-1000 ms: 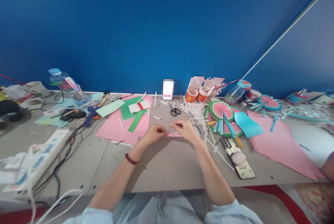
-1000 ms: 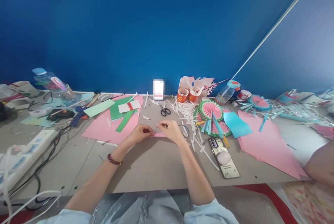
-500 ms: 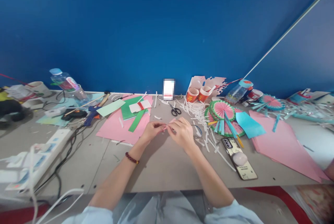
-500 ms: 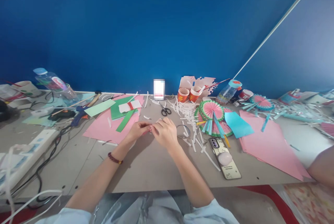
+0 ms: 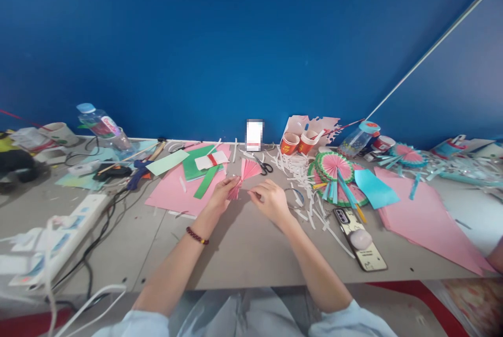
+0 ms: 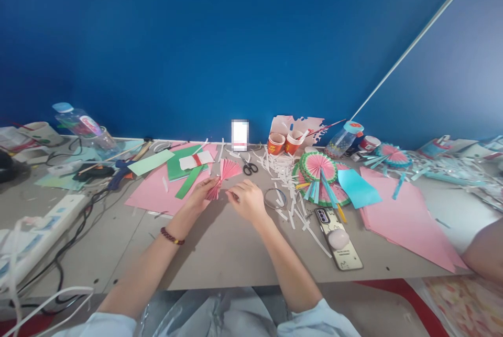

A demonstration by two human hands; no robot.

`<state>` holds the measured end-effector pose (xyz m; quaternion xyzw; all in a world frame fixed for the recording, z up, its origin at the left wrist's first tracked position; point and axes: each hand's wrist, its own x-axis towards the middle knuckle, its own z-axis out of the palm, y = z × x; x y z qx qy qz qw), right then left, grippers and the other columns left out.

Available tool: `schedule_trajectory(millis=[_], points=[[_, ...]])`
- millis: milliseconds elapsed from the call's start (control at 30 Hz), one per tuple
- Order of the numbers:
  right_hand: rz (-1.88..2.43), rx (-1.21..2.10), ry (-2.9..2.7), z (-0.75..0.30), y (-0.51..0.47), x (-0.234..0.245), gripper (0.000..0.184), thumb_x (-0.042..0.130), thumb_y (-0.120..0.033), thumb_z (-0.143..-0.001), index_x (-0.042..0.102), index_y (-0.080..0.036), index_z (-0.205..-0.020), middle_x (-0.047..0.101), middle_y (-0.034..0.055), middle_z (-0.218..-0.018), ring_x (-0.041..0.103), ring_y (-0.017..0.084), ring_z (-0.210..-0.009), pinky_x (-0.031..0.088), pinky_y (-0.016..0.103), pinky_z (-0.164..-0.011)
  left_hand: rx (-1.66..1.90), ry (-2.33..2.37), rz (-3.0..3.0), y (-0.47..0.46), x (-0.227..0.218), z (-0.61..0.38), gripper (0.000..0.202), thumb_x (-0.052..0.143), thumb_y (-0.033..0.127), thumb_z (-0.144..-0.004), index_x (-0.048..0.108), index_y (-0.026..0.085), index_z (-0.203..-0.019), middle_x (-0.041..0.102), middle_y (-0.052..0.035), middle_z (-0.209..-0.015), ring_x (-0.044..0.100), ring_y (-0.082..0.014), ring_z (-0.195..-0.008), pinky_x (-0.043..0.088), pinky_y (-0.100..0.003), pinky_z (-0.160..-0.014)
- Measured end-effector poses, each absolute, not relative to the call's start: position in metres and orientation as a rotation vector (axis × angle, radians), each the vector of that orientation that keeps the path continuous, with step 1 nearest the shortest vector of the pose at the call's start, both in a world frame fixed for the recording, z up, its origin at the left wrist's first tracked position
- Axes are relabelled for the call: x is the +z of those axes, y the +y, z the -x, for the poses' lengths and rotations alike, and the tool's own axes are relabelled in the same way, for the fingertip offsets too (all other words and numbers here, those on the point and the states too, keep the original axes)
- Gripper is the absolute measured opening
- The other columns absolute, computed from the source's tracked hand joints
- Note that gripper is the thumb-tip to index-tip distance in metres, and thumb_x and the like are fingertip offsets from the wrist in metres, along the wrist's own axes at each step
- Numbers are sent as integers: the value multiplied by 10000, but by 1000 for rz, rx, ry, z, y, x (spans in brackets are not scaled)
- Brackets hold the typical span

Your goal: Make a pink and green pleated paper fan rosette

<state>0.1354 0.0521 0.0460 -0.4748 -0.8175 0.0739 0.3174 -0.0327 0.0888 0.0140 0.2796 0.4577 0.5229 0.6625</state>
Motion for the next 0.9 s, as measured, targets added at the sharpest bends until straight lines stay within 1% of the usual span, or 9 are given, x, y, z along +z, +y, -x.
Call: schedule_trajectory(millis=[67,167,267,367,467,567,633,733,900], points=[[1269,329,-2106,-137,54,46,238,509,-281,-866,674,-208,-712,624,20,-638,497,151,-686,349,242,-653,1173,975,-618,90,13,33,367,817,355,-497,644,149,-747,626,14,-620,561,-93,-533,414,-197,-465],[1294,648,-2001,-139,60,40,219,521,-284,-837,692,-191,-737,631,7,-653,484,122,-617,346,225,-606,1157,879,-614,89,13,31,343,805,368,-530,620,148,-717,590,30,-583,541,-76,-510,422,-192,-481],[1361,1010,-1832,-143,68,31,277,512,-346,-813,707,-154,-776,582,-10,-580,427,97,-517,313,219,-519,1150,847,-617,87,15,30,380,822,388,-505,604,141,-695,571,30,-572,529,-72,-499,423,-187,-471],[1353,1247,-1660,-152,76,25,313,543,-398,-760,711,-136,-790,566,-10,-580,446,99,-534,319,221,-521,1066,802,-694,83,20,30,378,828,379,-510,593,140,-684,537,37,-549,525,-79,-500,399,-178,-428],[1295,1370,-1580,-163,81,23,285,606,-391,-688,707,-131,-748,582,-4,-607,472,109,-582,341,229,-554,949,714,-843,77,24,32,331,810,356,-559,585,134,-660,536,28,-556,524,-84,-506,387,-177,-412],[1284,1448,-1595,-174,85,24,258,658,-385,-632,698,-135,-684,583,-12,-591,463,108,-572,341,230,-550,826,666,-990,73,28,34,280,781,326,-614,595,136,-703,559,24,-553,506,-71,-477,381,-179,-436],[1296,1506,-1615,-181,87,25,260,674,-398,-629,695,-141,-667,583,-17,-581,454,102,-554,329,227,-535,741,663,-1094,71,31,33,252,765,309,-638,599,136,-717,572,21,-544,497,-63,-468,369,-176,-455],[1304,1582,-1624,-189,89,29,242,677,-393,-644,698,-156,-688,628,-8,-654,497,107,-611,360,224,-586,644,669,-1227,68,36,31,231,746,305,-656,602,130,-698,601,6,-563,504,-65,-489,359,-178,-478],[1403,1498,-1682,-189,92,43,263,647,-405,-666,701,-152,-710,651,5,-690,527,120,-658,376,235,-647,587,725,-1361,67,34,27,205,720,303,-672,620,132,-727,667,-32,-661,573,-105,-581,417,-214,-567]])
